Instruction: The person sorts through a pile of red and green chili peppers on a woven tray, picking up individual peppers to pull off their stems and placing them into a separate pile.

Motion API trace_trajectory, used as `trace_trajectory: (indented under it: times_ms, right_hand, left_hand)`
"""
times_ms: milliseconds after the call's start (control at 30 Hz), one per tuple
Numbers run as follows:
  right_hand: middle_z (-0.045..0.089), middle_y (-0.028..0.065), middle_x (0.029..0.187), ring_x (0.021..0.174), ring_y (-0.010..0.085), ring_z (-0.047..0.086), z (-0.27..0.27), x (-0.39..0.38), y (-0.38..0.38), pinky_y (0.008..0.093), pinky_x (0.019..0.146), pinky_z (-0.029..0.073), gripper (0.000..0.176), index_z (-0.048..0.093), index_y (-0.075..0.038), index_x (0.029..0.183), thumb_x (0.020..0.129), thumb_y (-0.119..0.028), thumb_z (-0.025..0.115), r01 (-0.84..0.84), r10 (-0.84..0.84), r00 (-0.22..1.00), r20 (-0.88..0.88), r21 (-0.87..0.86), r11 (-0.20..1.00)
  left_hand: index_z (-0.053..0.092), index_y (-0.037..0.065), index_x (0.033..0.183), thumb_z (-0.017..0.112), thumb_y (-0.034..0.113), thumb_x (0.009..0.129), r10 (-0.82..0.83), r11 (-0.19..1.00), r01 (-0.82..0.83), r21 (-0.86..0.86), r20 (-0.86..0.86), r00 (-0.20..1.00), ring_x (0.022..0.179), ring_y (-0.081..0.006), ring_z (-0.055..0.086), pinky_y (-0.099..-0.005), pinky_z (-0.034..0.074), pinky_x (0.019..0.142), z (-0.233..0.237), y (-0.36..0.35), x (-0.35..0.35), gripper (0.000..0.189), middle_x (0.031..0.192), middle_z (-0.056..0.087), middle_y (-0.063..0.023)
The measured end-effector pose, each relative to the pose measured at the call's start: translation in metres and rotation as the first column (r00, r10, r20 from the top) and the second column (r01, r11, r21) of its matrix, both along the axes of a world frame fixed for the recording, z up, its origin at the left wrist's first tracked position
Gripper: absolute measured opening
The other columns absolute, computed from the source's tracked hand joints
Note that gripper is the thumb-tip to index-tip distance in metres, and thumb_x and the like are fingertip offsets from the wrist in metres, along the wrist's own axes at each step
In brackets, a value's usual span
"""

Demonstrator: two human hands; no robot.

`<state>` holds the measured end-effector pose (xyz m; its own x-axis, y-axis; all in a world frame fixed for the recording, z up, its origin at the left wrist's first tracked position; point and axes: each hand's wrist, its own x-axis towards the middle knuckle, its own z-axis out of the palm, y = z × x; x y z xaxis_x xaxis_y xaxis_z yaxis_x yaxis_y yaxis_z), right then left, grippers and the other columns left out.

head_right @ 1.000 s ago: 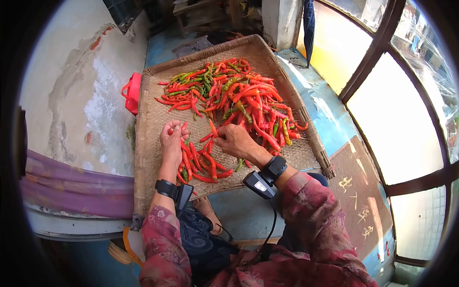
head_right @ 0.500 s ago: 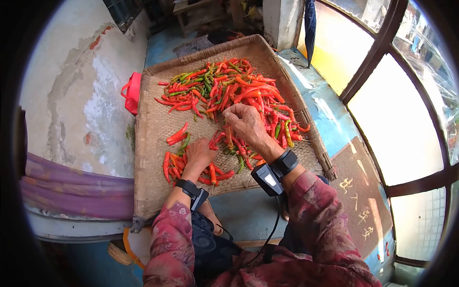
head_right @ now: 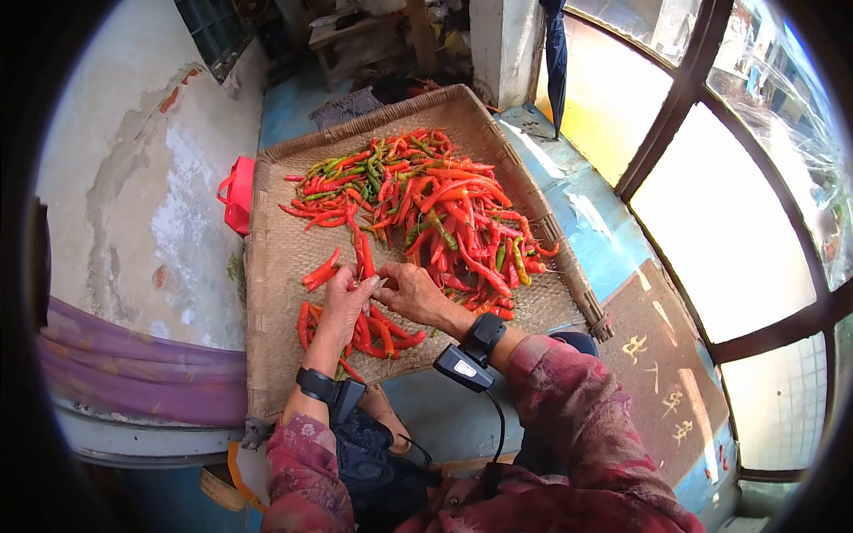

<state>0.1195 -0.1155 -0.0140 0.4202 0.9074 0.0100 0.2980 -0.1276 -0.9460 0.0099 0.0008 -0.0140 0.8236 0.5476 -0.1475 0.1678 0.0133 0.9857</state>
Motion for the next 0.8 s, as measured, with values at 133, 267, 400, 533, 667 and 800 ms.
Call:
trace_trajectory:
  times_ms: [133, 267, 400, 533, 667, 800]
  right_hand:
    - [0.064, 0.0141, 0.072, 0.066, 0.0205, 0.063, -0.008, -0.001, 0.002, 0.0345, 0.059, 0.05, 0.025, 0.059, 0.002, 0.098, 0.079, -0.015, 0.062, -0.013, 0.011, 0.999, 0.051, 0.044, 0.999]
    - [0.059, 0.0019, 0.068, 0.055, 0.0064, 0.052, 0.001, 0.009, 0.0, 0.0219, 0.046, 0.041, 0.013, 0.06, -0.002, 0.088, 0.078, -0.011, 0.06, 0.032, -0.06, 0.978, -0.2, -0.14, 0.99]
    - [0.058, 0.0016, 0.073, 0.058, 0.0065, 0.052, 0.013, 0.034, -0.002, 0.0201, 0.049, 0.043, 0.019, 0.057, 0.0, 0.097, 0.083, -0.013, 0.06, 0.244, -0.157, 0.797, -0.584, 0.073, 0.967]
    - [0.057, 0.0092, 0.087, 0.072, 0.015, 0.056, 0.007, 0.045, -0.001, 0.0267, 0.063, 0.05, 0.06, 0.032, 0.011, 0.13, 0.087, -0.022, 0.057, 0.465, -0.252, 0.746, -0.616, 0.211, 0.86]
    - [0.06, 0.0039, 0.078, 0.064, 0.0087, 0.055, 0.007, 0.019, -0.003, 0.0234, 0.055, 0.048, 0.035, 0.058, 0.005, 0.102, 0.088, -0.027, 0.059, 0.085, -0.074, 0.919, -0.387, 0.013, 0.996]
    - [0.063, 0.0065, 0.076, 0.061, 0.0083, 0.057, -0.002, 0.017, 0.0, 0.0225, 0.051, 0.049, 0.024, 0.059, 0.003, 0.09, 0.09, -0.021, 0.056, 0.142, -0.116, 0.945, -0.305, 0.065, 0.988]
  left_hand:
    - [0.054, 0.006, 0.093, 0.065, 0.027, 0.083, 0.008, 0.994, -0.005, -0.107, 0.035, 0.999, 0.053, -0.0033, 0.043, -0.0178, 0.037, 0.047, -0.002, 0.004, -0.003, 0.025, 0.074, 0.056, 0.0]
    - [0.052, 0.005, 0.095, 0.063, 0.024, 0.084, 0.064, 0.995, -0.063, -0.076, 0.015, 0.998, 0.054, -0.0038, 0.043, -0.0179, 0.038, 0.048, -0.009, 0.012, -0.008, 0.024, 0.077, 0.056, -0.0019]
    - [0.051, 0.001, 0.096, 0.061, 0.02, 0.084, 0.16, 0.986, -0.16, -0.043, 0.001, 0.987, 0.055, -0.0057, 0.045, -0.0207, 0.039, 0.049, -0.014, 0.016, -0.008, 0.024, 0.073, 0.051, -0.0001]
    - [0.051, 0.001, 0.096, 0.059, 0.014, 0.083, 0.128, 0.991, -0.129, 0.031, 0.014, 0.992, 0.056, -0.0066, 0.046, -0.0217, 0.041, 0.051, -0.008, 0.007, -0.004, 0.02, 0.075, 0.052, -0.0012]
    - [0.054, 0.002, 0.095, 0.057, 0.006, 0.084, -0.058, 0.972, 0.066, 0.226, -0.041, 0.997, 0.061, -0.0049, 0.049, -0.0191, 0.042, 0.055, 0.003, -0.003, 0.002, 0.013, 0.079, 0.057, -0.003]
    - [0.054, -0.001, 0.093, 0.059, 0.001, 0.074, -0.184, 0.852, 0.149, 0.501, 0.021, 0.983, 0.072, -0.0202, 0.061, -0.0298, 0.048, 0.066, -0.006, -0.007, 0.004, 0.019, 0.083, 0.063, -0.0126]
